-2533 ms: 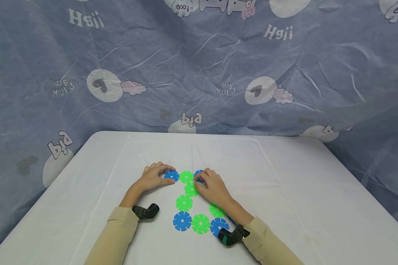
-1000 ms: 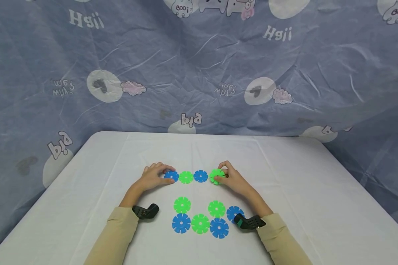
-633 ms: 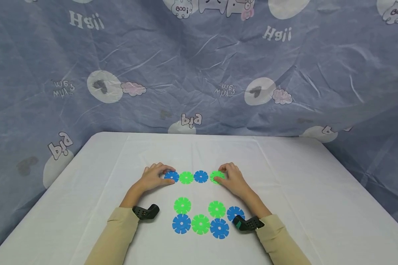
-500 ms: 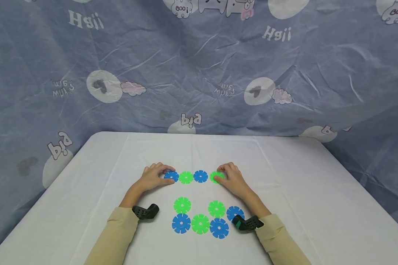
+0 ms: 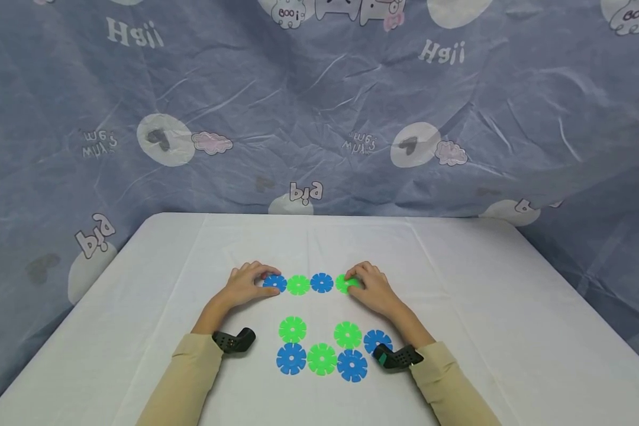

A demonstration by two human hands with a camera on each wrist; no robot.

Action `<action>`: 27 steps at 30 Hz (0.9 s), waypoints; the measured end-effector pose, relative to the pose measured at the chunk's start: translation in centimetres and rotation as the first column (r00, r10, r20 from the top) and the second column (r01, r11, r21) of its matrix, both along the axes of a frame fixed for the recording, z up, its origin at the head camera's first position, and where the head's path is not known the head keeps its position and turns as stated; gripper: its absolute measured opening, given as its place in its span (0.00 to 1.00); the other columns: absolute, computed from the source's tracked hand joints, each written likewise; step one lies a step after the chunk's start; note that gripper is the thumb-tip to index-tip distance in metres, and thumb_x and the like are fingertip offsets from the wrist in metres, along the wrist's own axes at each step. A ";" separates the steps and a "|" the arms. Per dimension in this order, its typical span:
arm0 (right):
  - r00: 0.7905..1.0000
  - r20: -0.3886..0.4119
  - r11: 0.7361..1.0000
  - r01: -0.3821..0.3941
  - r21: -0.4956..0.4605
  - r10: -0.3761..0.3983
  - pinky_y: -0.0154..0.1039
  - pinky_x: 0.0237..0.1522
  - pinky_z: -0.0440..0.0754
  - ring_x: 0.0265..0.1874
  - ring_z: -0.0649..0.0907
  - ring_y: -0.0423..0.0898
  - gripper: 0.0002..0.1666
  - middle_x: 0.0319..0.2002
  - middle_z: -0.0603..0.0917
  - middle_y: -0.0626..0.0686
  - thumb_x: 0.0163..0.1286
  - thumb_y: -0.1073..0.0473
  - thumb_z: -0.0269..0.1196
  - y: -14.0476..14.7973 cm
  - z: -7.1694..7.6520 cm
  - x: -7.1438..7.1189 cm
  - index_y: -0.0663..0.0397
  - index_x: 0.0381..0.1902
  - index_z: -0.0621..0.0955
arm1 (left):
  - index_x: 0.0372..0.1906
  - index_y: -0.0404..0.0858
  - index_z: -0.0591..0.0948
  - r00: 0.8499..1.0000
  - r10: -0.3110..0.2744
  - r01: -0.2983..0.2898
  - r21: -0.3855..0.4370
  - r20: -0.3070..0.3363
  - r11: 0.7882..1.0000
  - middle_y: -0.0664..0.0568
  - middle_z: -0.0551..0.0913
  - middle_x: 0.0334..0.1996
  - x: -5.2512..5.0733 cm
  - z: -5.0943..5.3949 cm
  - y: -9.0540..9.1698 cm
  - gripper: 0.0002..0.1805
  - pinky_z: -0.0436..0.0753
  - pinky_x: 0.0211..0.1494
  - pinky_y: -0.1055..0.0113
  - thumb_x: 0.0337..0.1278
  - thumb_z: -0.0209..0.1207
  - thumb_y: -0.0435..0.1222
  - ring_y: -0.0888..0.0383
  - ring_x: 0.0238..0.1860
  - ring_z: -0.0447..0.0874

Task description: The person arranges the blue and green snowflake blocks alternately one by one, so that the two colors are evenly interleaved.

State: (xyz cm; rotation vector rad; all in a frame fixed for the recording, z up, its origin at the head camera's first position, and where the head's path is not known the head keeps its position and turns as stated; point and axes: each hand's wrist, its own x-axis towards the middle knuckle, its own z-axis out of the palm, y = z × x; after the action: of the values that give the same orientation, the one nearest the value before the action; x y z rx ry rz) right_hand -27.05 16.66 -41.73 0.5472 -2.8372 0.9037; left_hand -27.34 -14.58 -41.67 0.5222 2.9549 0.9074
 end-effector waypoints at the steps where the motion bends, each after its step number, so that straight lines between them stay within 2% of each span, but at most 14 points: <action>1: 1.000 -0.003 1.000 -0.003 0.000 0.003 0.47 0.48 0.61 0.46 0.70 0.48 0.09 0.45 0.74 0.50 0.56 0.55 0.58 0.0 0.0 0.0 0.46 0.37 0.78 | 0.51 0.53 0.77 1.000 0.001 -0.001 0.002 0.002 1.000 0.57 0.74 0.37 0.0 0.0 0.0 0.27 0.55 0.41 0.63 0.43 0.62 0.57 0.61 0.37 0.63; 27: 0.999 -0.026 1.000 -0.029 -0.011 0.028 0.48 0.48 0.61 0.48 0.71 0.49 0.08 0.46 0.74 0.51 0.60 0.53 0.60 0.1 -0.2 0.0 0.43 0.39 0.78 | 0.51 0.52 0.77 1.000 -0.004 0.004 0.021 0.007 1.000 0.57 0.73 0.37 0.1 0.1 0.0 0.26 0.55 0.41 0.62 0.43 0.62 0.56 0.60 0.37 0.62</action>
State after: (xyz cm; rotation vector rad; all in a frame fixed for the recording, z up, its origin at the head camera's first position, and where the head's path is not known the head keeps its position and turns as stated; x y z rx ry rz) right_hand -27.03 16.80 -41.91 0.5950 -2.8067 0.9105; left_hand -27.21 -14.55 -41.60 0.5246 2.9404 0.9389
